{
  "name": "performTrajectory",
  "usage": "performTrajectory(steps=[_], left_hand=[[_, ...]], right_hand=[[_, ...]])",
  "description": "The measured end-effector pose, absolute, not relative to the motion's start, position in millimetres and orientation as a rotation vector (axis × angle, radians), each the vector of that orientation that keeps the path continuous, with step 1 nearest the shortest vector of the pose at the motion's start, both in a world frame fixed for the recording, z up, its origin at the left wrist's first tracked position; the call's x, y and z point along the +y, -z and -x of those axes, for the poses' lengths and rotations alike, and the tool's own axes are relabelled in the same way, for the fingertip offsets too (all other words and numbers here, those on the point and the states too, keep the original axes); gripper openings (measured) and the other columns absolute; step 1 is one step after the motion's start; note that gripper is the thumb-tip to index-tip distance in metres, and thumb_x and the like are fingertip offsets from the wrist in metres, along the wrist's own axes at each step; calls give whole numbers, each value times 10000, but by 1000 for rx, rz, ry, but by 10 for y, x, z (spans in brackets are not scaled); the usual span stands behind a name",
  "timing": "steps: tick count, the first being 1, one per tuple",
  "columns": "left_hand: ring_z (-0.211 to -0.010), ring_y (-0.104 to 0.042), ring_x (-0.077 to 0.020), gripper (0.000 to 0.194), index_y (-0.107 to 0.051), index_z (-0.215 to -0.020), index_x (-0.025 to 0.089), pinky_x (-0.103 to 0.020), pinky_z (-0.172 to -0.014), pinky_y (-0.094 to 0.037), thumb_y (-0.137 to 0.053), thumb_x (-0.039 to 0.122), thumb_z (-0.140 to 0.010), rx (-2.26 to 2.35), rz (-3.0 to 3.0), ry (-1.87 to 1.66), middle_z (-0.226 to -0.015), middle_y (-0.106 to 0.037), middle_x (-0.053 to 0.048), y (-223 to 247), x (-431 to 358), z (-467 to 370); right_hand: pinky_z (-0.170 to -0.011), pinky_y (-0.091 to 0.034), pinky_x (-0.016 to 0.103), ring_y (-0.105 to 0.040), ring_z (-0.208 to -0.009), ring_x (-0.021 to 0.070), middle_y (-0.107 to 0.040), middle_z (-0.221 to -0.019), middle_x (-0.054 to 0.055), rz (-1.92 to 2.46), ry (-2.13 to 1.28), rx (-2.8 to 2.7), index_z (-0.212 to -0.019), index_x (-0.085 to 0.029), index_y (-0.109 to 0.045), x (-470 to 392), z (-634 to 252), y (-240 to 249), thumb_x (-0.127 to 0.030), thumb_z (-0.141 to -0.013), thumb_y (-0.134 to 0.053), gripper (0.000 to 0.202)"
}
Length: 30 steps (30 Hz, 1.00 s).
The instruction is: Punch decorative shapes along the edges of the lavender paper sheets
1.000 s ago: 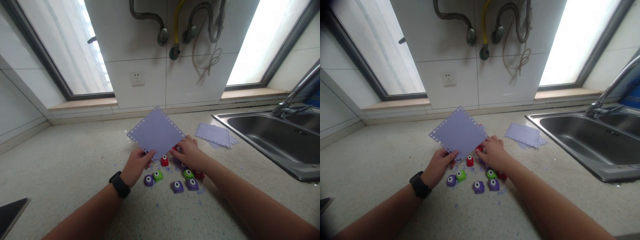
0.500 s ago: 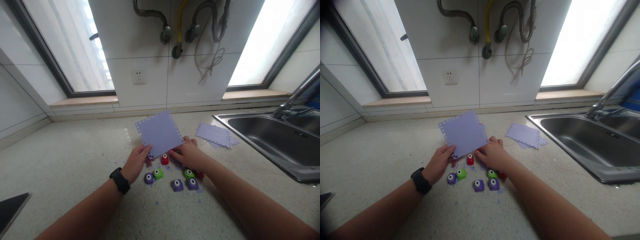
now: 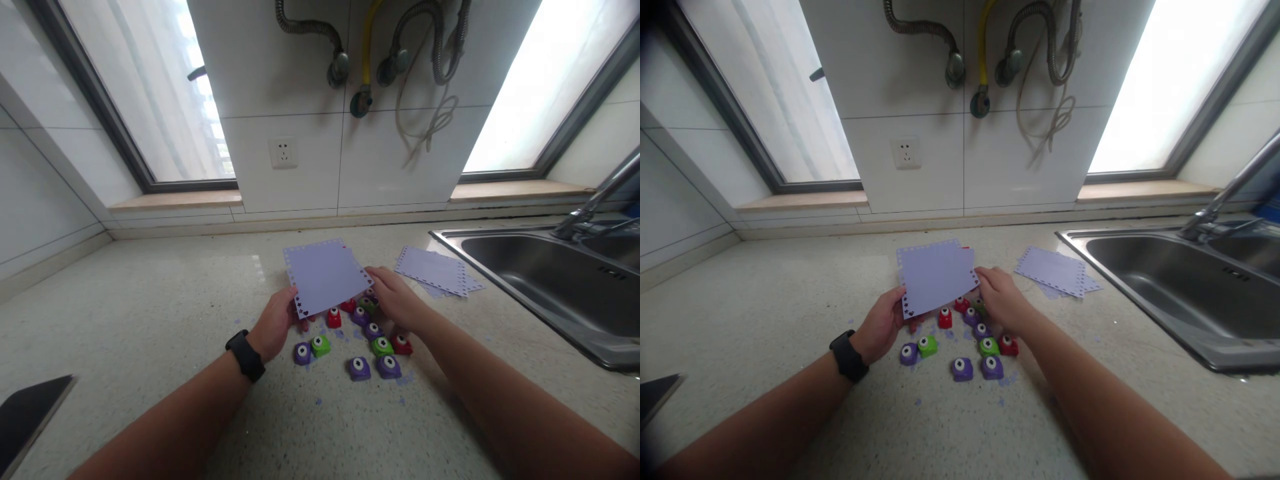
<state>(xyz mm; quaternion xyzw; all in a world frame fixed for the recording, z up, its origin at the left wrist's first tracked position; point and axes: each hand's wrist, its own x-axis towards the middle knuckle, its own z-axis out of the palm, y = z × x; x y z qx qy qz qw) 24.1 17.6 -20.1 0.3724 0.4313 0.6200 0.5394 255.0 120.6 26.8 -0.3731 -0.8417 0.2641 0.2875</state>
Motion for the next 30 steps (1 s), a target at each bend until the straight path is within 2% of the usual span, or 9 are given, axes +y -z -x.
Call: performTrajectory(steps=[4, 8, 10, 18, 25, 30], left_hand=[[-587, -624, -189, 367, -651, -961, 128, -286, -463, -466, -567, 479, -892, 1016, -857, -1459, -782, -715, -78, 193, 166, -246], [-614, -652, -203, 386, -665, -953, 125, -294, -492, -474, -547, 487, -891, 1026, -862, -1435, -798, -735, -94, 165, 150, -252], [-650, -675, -221, 422, -677, -951, 121, -299, -510, -481, -542, 515, -885, 1024, -876, -1411, -802, -744, -111, 154, 149, -250], [-720, -717, -261, 488, -699, -1000, 115, -314, -547, -507, -527, 558, -892, 1044, -914, -1369, -820, -763, -137, 180, 168, -223], [-684, -706, -240, 457, -687, -977, 126, -306, -538, -500, -527, 550, -916, 1023, -917, -1385, -819, -753, -122, 197, 151, -215], [-598, -645, -169, 330, -670, -898, 148, -252, -492, -432, -700, 475, -862, 1049, -1028, -1347, -756, -724, -62, 179, 120, -221]], right_hand=[[-835, -456, 381, -613, -894, 253, -703, -887, 51, 935, -1021, -1965, -849, -230, -704, 1199, -2541, -310, -386, -973, -345, 411], [-715, -445, 352, -575, -750, 215, -657, -787, 29, 948, -1116, -1900, -832, -211, -701, 1193, -2523, -290, -463, -886, -569, 290], [-679, -432, 341, -557, -709, 195, -639, -766, 16, 958, -1126, -1891, -844, -203, -697, 1198, -2518, -267, -460, -861, -619, 269], [-658, -419, 334, -533, -672, 177, -610, -727, 2, 946, -1112, -1865, -816, -203, -681, 1199, -2514, -268, -453, -859, -620, 261], [-674, -415, 334, -528, -693, 177, -609, -756, 2, 926, -1130, -1830, -846, -208, -685, 1202, -2521, -253, -449, -878, -623, 251], [-708, -426, 340, -548, -725, 180, -626, -790, 2, 902, -1155, -1831, -880, -215, -690, 1188, -2516, -244, -434, -897, -621, 230]])
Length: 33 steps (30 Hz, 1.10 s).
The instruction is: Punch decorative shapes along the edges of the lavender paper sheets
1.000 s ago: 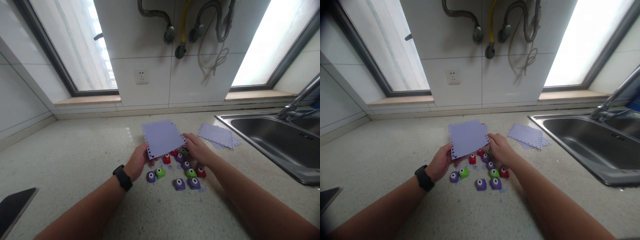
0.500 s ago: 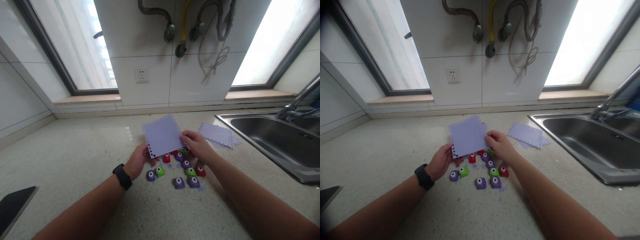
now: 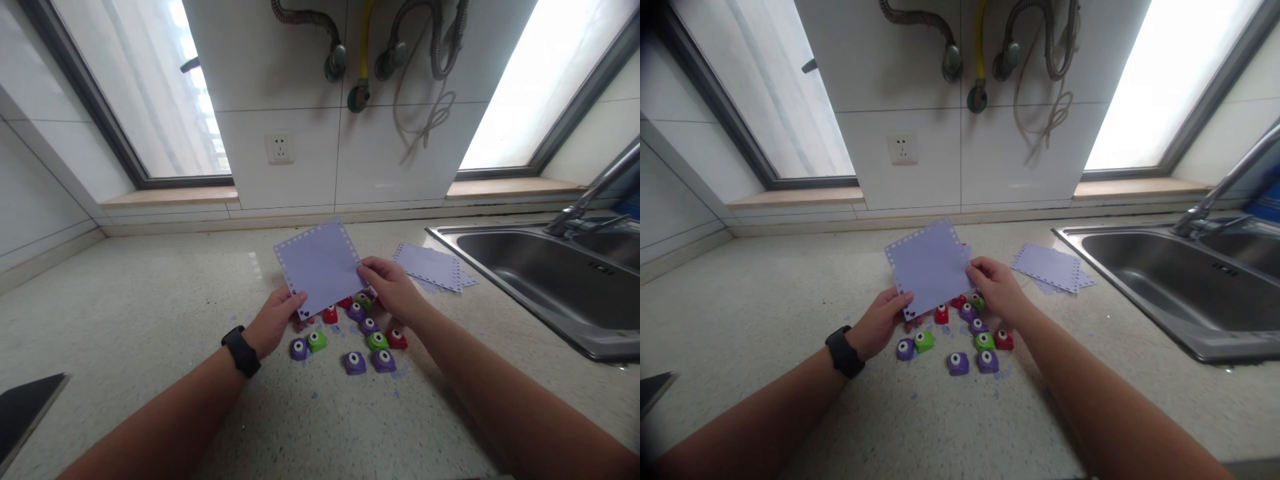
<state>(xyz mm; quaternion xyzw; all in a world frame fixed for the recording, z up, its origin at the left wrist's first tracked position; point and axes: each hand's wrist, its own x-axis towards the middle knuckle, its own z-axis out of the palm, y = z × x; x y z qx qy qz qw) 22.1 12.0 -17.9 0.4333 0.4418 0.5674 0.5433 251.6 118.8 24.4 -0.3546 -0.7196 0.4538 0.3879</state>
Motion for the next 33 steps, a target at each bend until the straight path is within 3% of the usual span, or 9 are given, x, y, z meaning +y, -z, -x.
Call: performTrajectory(steps=[7, 11, 16, 19, 25, 33], left_hand=[[-541, -614, -128, 330, -660, -876, 141, -211, -459, -403, -742, 457, -834, 1146, -974, -1330, -695, -725, -63, 196, 148, -222], [-498, -605, -132, 330, -601, -901, 161, -213, -447, -411, -719, 464, -846, 1151, -907, -1396, -634, -709, -46, 192, 155, -222], [-436, -546, -121, 283, -542, -871, 193, -214, -426, -380, -666, 447, -897, 1138, -896, -1431, -517, -615, 25, 192, 148, -222], [-400, -461, -95, 305, -509, -827, 208, -208, -404, -328, -639, 468, -921, 1111, -885, -1459, -491, -536, 65, 199, 151, -222], [-413, -443, -93, 362, -477, -796, 217, -215, -413, -317, -589, 527, -946, 1088, -863, -1470, -505, -526, 57, 205, 161, -218], [-431, -493, -106, 344, -512, -882, 213, -211, -412, -345, -597, 542, -933, 1086, -824, -1457, -558, -594, 33, 221, 165, -204]], right_hand=[[-827, -479, 384, -626, -880, 225, -696, -890, 45, 859, -994, -1893, -938, -210, -701, 1230, -2552, -266, -464, -959, -531, 306], [-800, -488, 404, -653, -842, 232, -719, -882, 61, 914, -731, -2064, -977, -229, -703, 1290, -2640, -285, -418, -983, -500, 277], [-746, -456, 385, -634, -780, 224, -709, -778, 56, 803, -316, -2631, -815, -233, -718, 1289, -2724, -334, -381, -959, -588, 244], [-722, -438, 379, -639, -763, 227, -722, -772, 47, 762, -192, -2816, -844, -249, -749, 1257, -2725, -352, -444, -911, -674, 219], [-700, -417, 374, -645, -739, 231, -729, -756, 35, 769, -87, -2864, -892, -281, -778, 1223, -2696, -369, -541, -823, -764, 269], [-703, -431, 381, -662, -787, 244, -755, -802, 47, 739, -139, -2861, -905, -278, -785, 1230, -2696, -335, -439, -863, -748, 171]])
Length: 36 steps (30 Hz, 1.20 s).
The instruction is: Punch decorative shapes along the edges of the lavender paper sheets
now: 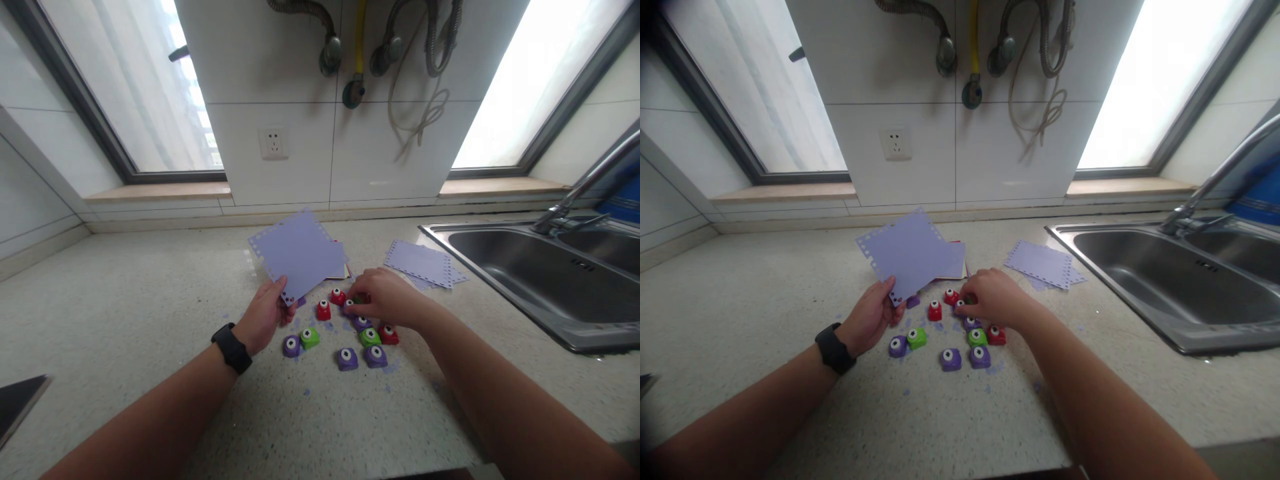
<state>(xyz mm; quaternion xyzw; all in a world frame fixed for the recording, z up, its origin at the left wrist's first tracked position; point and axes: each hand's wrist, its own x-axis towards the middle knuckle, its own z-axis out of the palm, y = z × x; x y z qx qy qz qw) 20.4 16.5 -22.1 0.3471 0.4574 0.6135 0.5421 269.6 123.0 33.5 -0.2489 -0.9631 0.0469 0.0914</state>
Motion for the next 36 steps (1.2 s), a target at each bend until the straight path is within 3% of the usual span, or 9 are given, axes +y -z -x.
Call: performTrajectory(steps=[5, 10, 13, 19, 29, 36], left_hand=[[-432, -511, -101, 346, -531, -879, 207, -202, -409, -347, -623, 539, -917, 1105, -821, -1444, -587, -624, 21, 244, 173, -189], [-439, -520, -93, 344, -539, -888, 201, -193, -410, -344, -631, 531, -918, 1121, -835, -1436, -610, -642, 14, 242, 167, -189], [-448, -521, -89, 344, -544, -904, 196, -189, -412, -348, -645, 525, -911, 1117, -841, -1445, -631, -654, 5, 228, 163, -199], [-470, -529, -83, 359, -569, -960, 184, -172, -401, -340, -715, 497, -864, 1132, -854, -1453, -705, -696, -23, 186, 164, -231], [-511, -532, -96, 326, -682, -842, 113, -198, -435, -400, -792, 418, -807, 1127, -898, -1458, -715, -709, -73, 174, 165, -232], [-548, -542, -113, 323, -699, -745, 112, -214, -473, -413, -769, 415, -829, 1161, -940, -1428, -718, -721, -102, 215, 169, -219]], right_hand=[[-709, -472, 363, -653, -784, 208, -741, -854, 45, 756, -402, -2727, -920, -261, -777, 1224, -2696, -374, -369, -895, -711, 130], [-689, -527, 357, -676, -753, 196, -738, -842, 52, 939, -794, -2393, -918, -242, -752, 1226, -2707, -395, -420, -890, -702, 188], [-656, -556, 367, -702, -715, 208, -739, -785, 60, 1081, -1028, -2102, -919, -225, -707, 1232, -2697, -397, -460, -895, -686, 238], [-697, -618, 373, -728, -732, 198, -729, -841, 60, 1034, -1437, -1551, -915, -223, -595, 1272, -2642, -352, -386, -890, -704, 198], [-906, -603, 462, -718, -796, 191, -739, -998, 76, 729, -1542, -1427, -1000, -244, -566, 1359, -2603, -180, -460, -872, -726, 298], [-944, -570, 431, -708, -933, 194, -695, -1025, 48, 635, -1501, -1489, -1041, -258, -558, 1300, -2555, -128, -416, -840, -767, 330]])
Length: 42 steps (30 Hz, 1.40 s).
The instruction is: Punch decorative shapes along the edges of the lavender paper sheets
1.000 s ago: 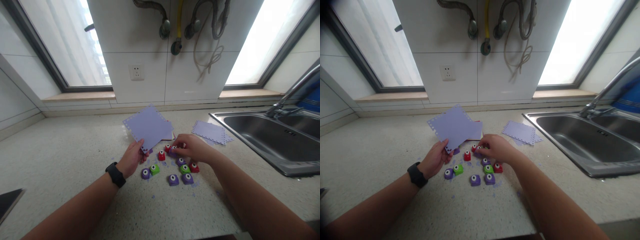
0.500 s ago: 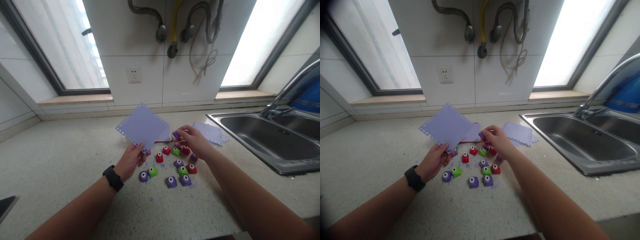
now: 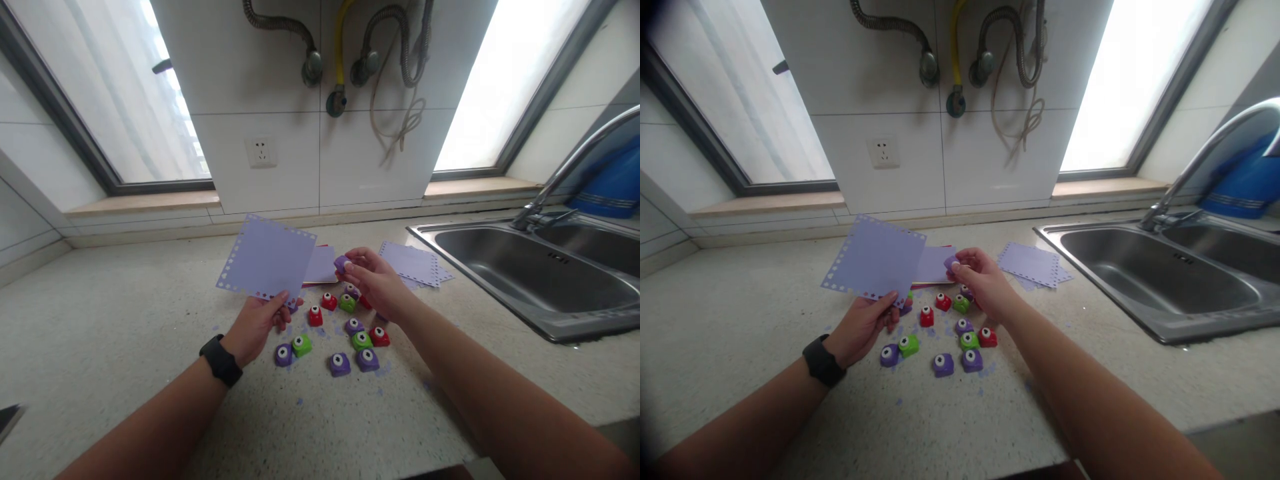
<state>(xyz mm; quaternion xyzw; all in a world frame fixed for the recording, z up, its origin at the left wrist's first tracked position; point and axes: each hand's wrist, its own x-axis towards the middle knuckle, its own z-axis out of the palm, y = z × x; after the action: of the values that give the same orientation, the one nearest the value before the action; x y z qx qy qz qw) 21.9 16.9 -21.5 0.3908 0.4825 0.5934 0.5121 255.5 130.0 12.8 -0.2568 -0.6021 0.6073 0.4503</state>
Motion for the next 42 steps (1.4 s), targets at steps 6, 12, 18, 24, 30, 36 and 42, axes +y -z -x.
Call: performTrajectory(steps=[6, 12, 18, 24, 30, 36, 42], left_hand=[[-505, -547, -115, 327, -708, -737, 116, -227, -484, -427, -754, 422, -842, 1213, -1017, -1405, -648, -705, -80, 209, 161, -225], [-517, -594, -141, 349, -759, -852, 94, -241, -502, -468, -752, 443, -840, 1258, -1076, -1363, -647, -717, -96, 221, 167, -217], [-507, -597, -137, 338, -749, -851, 104, -245, -489, -470, -775, 440, -823, 1222, -1069, -1380, -708, -746, -112, 223, 176, -215], [-484, -567, -126, 326, -727, -772, 117, -241, -490, -453, -764, 436, -834, 1242, -1087, -1383, -620, -702, -75, 226, 173, -209], [-453, -485, -92, 325, -693, -684, 137, -226, -467, -376, -751, 415, -843, 1224, -1098, -1393, -588, -658, -43, 240, 176, -198], [-464, -483, -99, 332, -675, -657, 152, -233, -479, -378, -755, 419, -837, 1241, -1105, -1391, -569, -638, -27, 233, 171, -204], [-467, -495, -106, 328, -673, -665, 159, -239, -475, -382, -742, 424, -845, 1260, -1127, -1387, -562, -629, -19, 210, 154, -218]], right_hand=[[-948, -553, 394, -674, -940, 172, -664, -1046, 37, 625, -1417, -1559, -1091, -249, -574, 1231, -2515, -112, -335, -774, -823, 412], [-951, -554, 419, -662, -970, 194, -642, -1036, 41, 500, -1210, -1759, -1051, -256, -556, 1128, -2475, -143, -267, -774, -797, 367], [-938, -537, 461, -624, -1062, 244, -640, -1113, 79, 358, -472, -2177, -1123, -273, -589, 1060, -2523, -218, -163, -847, -692, 314], [-898, -545, 420, -638, -1017, 229, -645, -1089, 67, 335, -390, -2215, -1148, -276, -564, 1020, -2510, -229, -191, -873, -701, 320], [-854, -549, 392, -651, -953, 215, -663, -1052, 62, 415, -459, -2197, -1120, -257, -582, 1020, -2504, -207, -259, -847, -745, 319], [-808, -549, 380, -662, -897, 206, -695, -1000, 58, 465, -524, -2191, -1028, -246, -603, 1010, -2504, -178, -319, -819, -775, 280], [-745, -568, 372, -676, -820, 200, -705, -942, 59, 576, -741, -2125, -976, -230, -591, 985, -2468, -124, -375, -780, -822, 336]])
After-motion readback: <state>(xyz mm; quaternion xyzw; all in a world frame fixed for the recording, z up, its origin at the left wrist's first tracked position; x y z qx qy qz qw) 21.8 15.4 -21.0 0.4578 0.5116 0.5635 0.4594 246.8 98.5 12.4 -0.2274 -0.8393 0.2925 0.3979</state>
